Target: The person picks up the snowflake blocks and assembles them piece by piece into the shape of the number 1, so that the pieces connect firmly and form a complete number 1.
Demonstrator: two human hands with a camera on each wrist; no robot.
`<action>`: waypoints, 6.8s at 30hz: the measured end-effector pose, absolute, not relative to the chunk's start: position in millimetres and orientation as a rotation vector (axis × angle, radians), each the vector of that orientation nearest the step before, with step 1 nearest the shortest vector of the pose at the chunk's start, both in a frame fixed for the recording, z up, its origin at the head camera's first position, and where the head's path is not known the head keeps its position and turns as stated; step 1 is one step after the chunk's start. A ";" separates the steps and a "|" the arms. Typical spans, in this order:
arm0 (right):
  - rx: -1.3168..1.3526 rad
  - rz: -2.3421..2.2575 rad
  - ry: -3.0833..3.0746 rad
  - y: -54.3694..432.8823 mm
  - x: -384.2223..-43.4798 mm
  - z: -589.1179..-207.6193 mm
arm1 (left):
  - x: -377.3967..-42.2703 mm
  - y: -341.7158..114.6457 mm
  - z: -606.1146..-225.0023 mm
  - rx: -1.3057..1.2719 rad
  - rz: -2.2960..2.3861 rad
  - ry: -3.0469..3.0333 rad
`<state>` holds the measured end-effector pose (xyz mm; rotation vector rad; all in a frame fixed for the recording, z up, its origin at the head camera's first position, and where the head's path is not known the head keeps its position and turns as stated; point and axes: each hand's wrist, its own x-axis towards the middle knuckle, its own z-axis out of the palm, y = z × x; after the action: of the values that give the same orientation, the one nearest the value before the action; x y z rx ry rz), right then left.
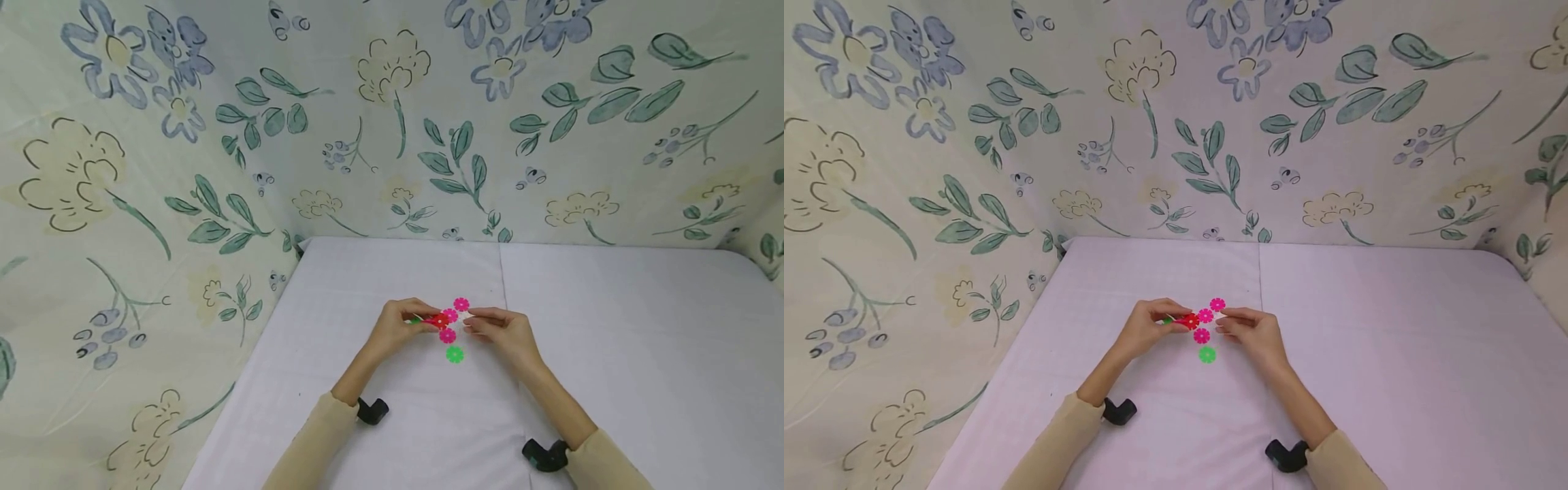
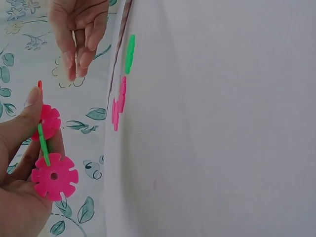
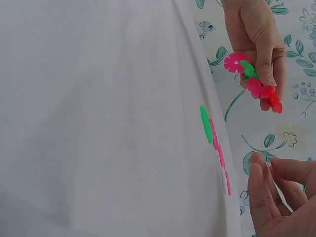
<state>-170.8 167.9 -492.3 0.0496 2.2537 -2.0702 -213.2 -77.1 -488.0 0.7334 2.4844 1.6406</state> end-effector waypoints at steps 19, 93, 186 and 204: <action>0.148 -1.690 2.515 183.3 -195.5 -503.3 | -215.5 -83.8 -489.2 0.677 1.633 2.457; -0.341 -2.031 2.421 169.8 -173.4 -492.6 | -212.7 -78.6 -482.8 0.717 1.670 2.364; -0.015 -2.274 2.183 136.7 -166.5 -493.6 | -209.7 -69.3 -473.2 0.909 1.480 2.585; -0.025 -2.193 2.155 140.4 -172.9 -495.7 | -212.3 -72.1 -477.4 0.836 1.575 2.572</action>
<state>-172.9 140.4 -495.7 -0.0247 2.1552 -2.1925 -212.3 -72.1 -477.4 0.8363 2.5720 1.5750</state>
